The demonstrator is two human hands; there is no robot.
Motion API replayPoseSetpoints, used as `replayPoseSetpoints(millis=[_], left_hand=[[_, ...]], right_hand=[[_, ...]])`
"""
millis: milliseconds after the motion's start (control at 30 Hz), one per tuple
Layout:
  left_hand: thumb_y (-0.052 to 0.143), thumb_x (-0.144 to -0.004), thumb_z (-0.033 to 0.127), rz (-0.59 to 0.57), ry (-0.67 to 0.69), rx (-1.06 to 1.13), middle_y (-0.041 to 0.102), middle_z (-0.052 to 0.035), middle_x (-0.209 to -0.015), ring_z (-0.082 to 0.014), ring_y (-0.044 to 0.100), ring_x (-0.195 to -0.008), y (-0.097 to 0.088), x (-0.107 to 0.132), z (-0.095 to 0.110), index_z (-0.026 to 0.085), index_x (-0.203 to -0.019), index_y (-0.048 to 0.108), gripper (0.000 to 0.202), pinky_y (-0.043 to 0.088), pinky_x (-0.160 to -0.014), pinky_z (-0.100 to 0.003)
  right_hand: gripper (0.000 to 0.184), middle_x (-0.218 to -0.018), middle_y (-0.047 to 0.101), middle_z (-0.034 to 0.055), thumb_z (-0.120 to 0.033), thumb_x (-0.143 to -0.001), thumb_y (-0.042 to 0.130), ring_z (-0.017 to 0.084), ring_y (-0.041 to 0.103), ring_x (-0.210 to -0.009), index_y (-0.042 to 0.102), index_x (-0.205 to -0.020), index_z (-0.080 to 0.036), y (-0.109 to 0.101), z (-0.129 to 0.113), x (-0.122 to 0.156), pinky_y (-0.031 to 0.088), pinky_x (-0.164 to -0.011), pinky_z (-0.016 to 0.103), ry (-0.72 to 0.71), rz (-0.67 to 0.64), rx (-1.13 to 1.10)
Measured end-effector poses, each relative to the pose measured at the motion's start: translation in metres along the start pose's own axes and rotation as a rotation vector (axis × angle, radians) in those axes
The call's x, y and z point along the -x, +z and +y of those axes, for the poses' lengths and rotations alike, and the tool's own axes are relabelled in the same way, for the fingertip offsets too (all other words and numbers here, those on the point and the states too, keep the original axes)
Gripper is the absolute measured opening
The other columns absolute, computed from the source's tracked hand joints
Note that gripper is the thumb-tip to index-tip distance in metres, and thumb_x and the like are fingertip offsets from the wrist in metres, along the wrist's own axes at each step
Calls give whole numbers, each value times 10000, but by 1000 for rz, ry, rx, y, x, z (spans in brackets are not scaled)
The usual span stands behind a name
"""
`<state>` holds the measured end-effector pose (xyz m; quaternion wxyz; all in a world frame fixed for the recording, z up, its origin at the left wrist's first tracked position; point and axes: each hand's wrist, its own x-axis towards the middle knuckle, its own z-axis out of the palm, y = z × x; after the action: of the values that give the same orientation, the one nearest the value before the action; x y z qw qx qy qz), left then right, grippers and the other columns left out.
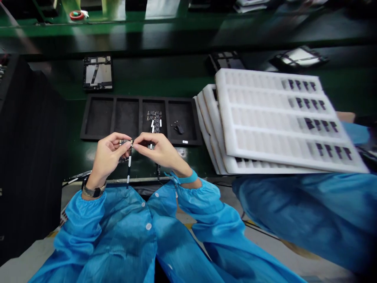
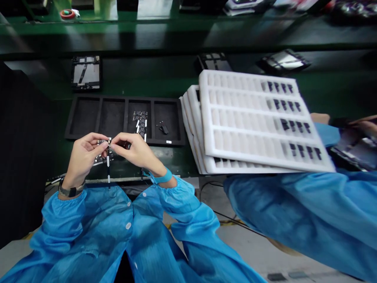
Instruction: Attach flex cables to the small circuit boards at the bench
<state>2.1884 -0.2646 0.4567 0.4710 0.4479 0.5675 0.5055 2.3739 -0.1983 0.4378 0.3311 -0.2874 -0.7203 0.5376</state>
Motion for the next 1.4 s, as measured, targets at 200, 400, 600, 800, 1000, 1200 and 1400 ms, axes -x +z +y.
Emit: replayPoseSetpoints(millis=[200, 400, 600, 800, 1000, 1200, 1400], left_hand=[[919, -772, 456, -14, -21, 40, 687, -10, -665, -146, 646, -577, -1, -2, -1, 157, -951, 760, 383, 539, -575, -262], [934, -746, 457, -8, -27, 71, 678, -4, -645, -143, 638, -563, 0, -4, -2, 154, -937, 755, 400, 534, -567, -260], [921, -763, 462, 9, -19, 29, 684, -8, -655, -145, 648, -576, 1, -3, -2, 153, -940, 753, 394, 539, -583, -261], [934, -752, 416, -7, -31, -27, 681, -6, -630, -139, 630, -551, 1, -3, 3, 159, -906, 757, 348, 512, -551, -246], [980, -688, 410, -123, -104, 51, 691, -19, -640, -131, 623, -507, 0, -7, 7, 150, -893, 749, 404, 469, -481, -223], [965, -707, 398, -145, -119, 48, 674, -9, -620, -124, 611, -499, 7, -8, 9, 147, -891, 733, 388, 497, -497, -228], [917, -745, 362, -160, -110, -110, 692, -17, -642, -139, 635, -520, 10, -20, 28, 139, -909, 743, 327, 476, -491, -227]], right_hand=[[230, -859, 743, 40, -397, -973, 706, 188, 633, -791, 751, -877, -193, 2, 0, 2, 479, -733, 311, -15, 25, 7], [182, -848, 738, 37, -340, -967, 693, 183, 626, -778, 747, -874, -194, 3, -1, 2, 476, -721, 309, -28, 45, 1], [206, -819, 734, 31, -366, -956, 698, 171, 608, -740, 747, -862, -189, 5, 1, 0, 477, -684, 297, 18, 54, -22], [333, -764, 709, 26, -507, -886, 803, 166, 625, -693, 739, -853, -182, 2, 7, -2, 511, -659, 297, 143, -42, -202], [429, -775, 738, 37, -574, -787, 902, 169, 670, -724, 758, -855, -175, -4, 10, -1, 564, -709, 313, 206, -130, -415], [434, -770, 738, 32, -575, -786, 910, 163, 657, -710, 767, -861, -173, -9, 11, 3, 556, -712, 316, 213, -109, -417], [428, -865, 775, 52, -583, -829, 867, 202, 708, -823, 783, -926, -175, -13, 13, -2, 571, -791, 336, 172, -32, -348]])
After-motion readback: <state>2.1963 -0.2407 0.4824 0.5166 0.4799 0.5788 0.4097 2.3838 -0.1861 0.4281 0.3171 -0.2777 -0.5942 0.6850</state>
